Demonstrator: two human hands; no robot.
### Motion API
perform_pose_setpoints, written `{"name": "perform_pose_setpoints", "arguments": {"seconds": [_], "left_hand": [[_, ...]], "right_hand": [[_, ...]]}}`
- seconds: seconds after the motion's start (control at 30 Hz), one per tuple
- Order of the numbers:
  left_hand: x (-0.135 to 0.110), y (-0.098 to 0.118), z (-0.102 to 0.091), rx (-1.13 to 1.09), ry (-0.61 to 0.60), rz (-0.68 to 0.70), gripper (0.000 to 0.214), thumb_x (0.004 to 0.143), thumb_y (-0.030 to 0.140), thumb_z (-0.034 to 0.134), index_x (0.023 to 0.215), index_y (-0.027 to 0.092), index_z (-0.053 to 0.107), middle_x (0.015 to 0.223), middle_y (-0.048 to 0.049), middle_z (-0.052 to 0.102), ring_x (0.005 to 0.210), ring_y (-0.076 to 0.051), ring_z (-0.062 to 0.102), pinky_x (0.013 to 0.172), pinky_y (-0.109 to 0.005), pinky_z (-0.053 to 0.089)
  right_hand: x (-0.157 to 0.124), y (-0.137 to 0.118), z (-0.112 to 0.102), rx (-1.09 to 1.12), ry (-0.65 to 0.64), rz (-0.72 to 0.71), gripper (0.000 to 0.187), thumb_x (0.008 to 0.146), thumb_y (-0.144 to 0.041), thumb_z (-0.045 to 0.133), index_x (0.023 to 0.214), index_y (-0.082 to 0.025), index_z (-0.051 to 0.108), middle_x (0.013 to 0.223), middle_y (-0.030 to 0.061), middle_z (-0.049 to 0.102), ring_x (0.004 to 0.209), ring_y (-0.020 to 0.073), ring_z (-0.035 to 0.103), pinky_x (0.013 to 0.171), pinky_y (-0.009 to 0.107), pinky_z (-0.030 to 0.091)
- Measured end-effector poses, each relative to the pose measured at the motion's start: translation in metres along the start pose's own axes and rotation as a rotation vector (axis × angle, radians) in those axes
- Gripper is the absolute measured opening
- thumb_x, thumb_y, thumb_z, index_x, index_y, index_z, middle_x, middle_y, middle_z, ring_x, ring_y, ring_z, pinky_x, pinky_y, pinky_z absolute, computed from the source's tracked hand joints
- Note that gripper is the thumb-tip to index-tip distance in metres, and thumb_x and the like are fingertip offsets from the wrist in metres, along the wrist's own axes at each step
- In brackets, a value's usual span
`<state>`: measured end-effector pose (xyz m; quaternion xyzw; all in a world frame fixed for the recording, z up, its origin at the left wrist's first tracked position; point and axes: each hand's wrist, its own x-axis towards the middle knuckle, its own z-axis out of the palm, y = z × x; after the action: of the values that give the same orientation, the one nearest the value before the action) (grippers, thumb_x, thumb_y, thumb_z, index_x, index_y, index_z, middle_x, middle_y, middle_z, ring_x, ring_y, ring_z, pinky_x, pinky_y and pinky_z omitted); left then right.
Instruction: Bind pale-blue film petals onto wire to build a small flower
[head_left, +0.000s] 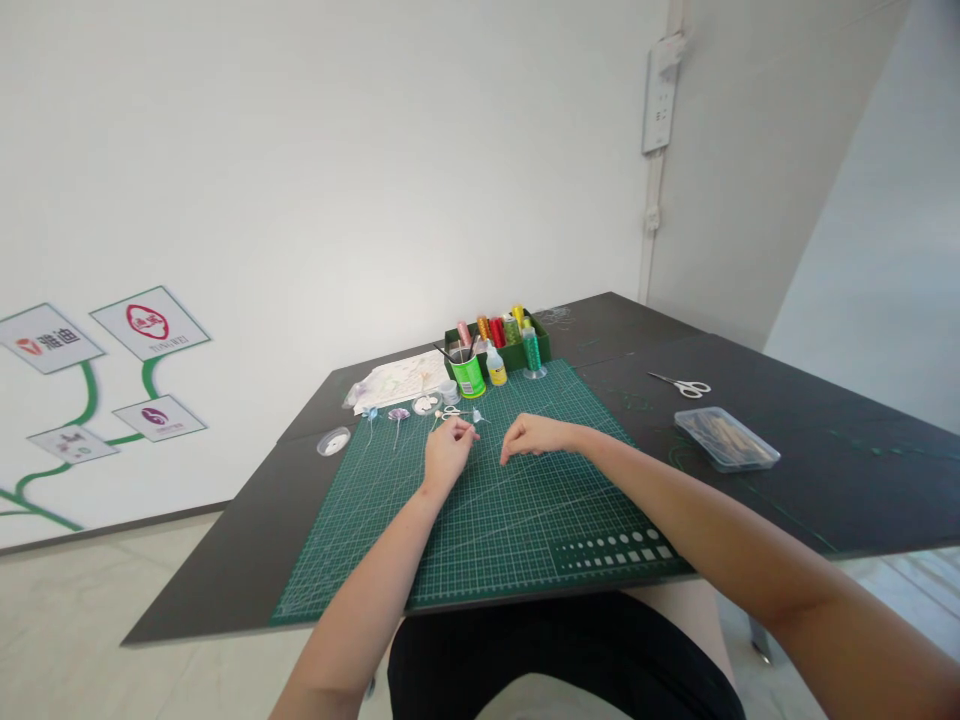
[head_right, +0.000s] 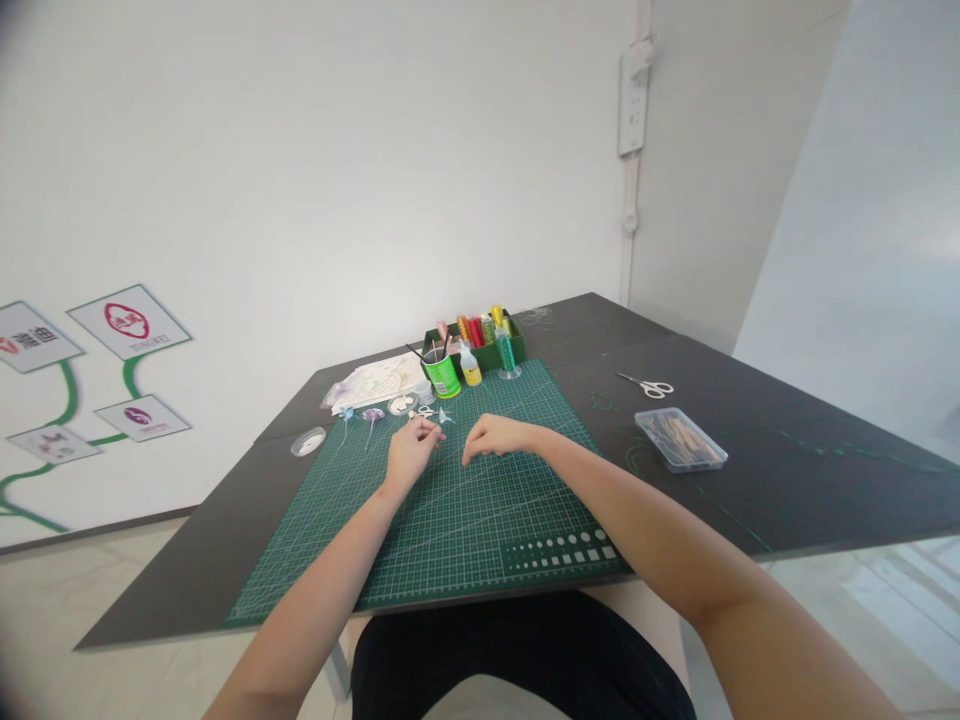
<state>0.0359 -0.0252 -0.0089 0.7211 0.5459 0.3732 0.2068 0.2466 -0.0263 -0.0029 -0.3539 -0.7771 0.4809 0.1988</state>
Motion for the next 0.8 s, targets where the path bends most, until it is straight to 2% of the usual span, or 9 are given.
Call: {"name": "perform_pose_setpoints", "arguments": {"seconds": [0.23, 0.5, 0.63, 0.8], "left_hand": [[-0.001, 0.000, 0.000, 0.034, -0.106, 0.003, 0.009, 0.080, 0.026, 0.055, 0.074, 0.022, 0.061, 0.072, 0.0029, 0.072, 0.063, -0.013, 0.065, 0.057, -0.022, 0.043], [-0.005, 0.006, -0.001, 0.118, -0.157, 0.055, 0.011, 0.080, 0.027, 0.054, 0.075, 0.022, 0.063, 0.071, 0.0029, 0.071, 0.064, -0.012, 0.064, 0.057, -0.021, 0.041], [-0.009, 0.010, 0.000, 0.129, -0.204, 0.137, 0.014, 0.081, 0.029, 0.054, 0.073, 0.022, 0.063, 0.070, 0.0039, 0.070, 0.063, -0.012, 0.062, 0.059, -0.021, 0.042], [-0.014, 0.019, 0.001, 0.103, -0.305, 0.235, 0.012, 0.080, 0.023, 0.055, 0.075, 0.022, 0.066, 0.073, 0.0037, 0.071, 0.067, -0.013, 0.065, 0.068, -0.023, 0.046]], "right_hand": [[-0.007, -0.016, 0.001, 0.143, 0.022, -0.067, 0.029, 0.076, -0.032, 0.058, 0.082, -0.011, 0.076, 0.045, -0.0067, 0.034, 0.042, 0.0054, 0.024, 0.039, 0.020, 0.017], [-0.008, -0.017, 0.001, 0.262, 0.064, -0.121, 0.030, 0.076, -0.036, 0.062, 0.084, -0.010, 0.076, 0.046, -0.0079, 0.030, 0.044, 0.0058, 0.023, 0.042, 0.021, 0.019], [-0.007, -0.018, 0.001, 0.341, 0.135, -0.127, 0.032, 0.075, -0.038, 0.064, 0.084, -0.009, 0.076, 0.045, -0.0074, 0.032, 0.045, 0.0061, 0.023, 0.042, 0.023, 0.019], [-0.005, -0.014, -0.001, 0.430, 0.243, -0.148, 0.032, 0.075, -0.038, 0.066, 0.083, -0.008, 0.075, 0.044, -0.0076, 0.032, 0.043, 0.0057, 0.023, 0.042, 0.023, 0.017]]}}
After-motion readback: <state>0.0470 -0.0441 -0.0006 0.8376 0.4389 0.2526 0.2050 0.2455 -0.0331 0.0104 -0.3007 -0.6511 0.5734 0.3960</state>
